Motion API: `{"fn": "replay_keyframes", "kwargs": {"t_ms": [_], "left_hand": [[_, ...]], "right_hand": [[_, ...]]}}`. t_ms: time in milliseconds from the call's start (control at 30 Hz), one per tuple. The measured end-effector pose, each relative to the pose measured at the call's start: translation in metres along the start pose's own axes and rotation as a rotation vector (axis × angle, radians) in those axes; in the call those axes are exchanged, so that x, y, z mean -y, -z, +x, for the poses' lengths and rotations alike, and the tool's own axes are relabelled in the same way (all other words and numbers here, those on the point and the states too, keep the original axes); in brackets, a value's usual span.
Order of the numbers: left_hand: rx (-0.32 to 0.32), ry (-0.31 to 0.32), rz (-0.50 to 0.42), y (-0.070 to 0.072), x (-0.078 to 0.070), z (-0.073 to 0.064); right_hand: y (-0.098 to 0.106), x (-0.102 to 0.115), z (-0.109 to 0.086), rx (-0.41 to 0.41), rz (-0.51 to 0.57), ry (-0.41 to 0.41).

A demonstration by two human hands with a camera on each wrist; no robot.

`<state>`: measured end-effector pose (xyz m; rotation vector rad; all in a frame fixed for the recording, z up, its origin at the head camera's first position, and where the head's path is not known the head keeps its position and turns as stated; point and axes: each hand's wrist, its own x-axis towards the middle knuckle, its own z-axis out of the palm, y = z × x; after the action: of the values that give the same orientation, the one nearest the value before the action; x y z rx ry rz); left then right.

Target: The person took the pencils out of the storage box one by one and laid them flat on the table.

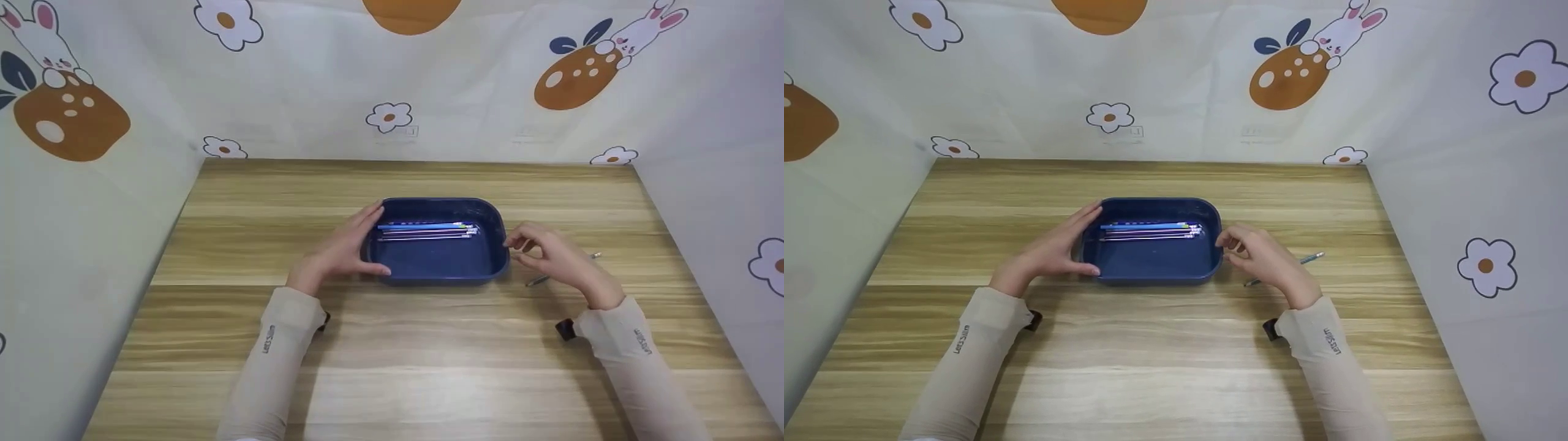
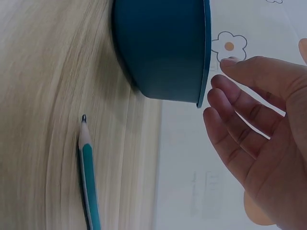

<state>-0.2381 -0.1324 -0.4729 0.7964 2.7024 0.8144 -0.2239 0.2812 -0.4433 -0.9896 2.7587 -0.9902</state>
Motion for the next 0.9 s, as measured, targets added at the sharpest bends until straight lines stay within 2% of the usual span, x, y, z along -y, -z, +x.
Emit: {"fn": "replay_keyframes", "kwargs": {"t_ms": [367,667,900], "left_hand": [[-0.002,0.025,-0.026,0.0,-0.002,-0.002],[-0.002,0.022,-0.045,-0.001,-0.002,-0.002],[-0.002,0.029,-0.055,-0.002,-0.001,-0.001]], "right_hand": [[-0.003,0.008,0.011,0.004,0.011,0.008],[-0.003,0.018,0.019,0.052,-0.009,-0.046],[-0.007,0.02,0.028,0.048,0.012,0.019]]}}
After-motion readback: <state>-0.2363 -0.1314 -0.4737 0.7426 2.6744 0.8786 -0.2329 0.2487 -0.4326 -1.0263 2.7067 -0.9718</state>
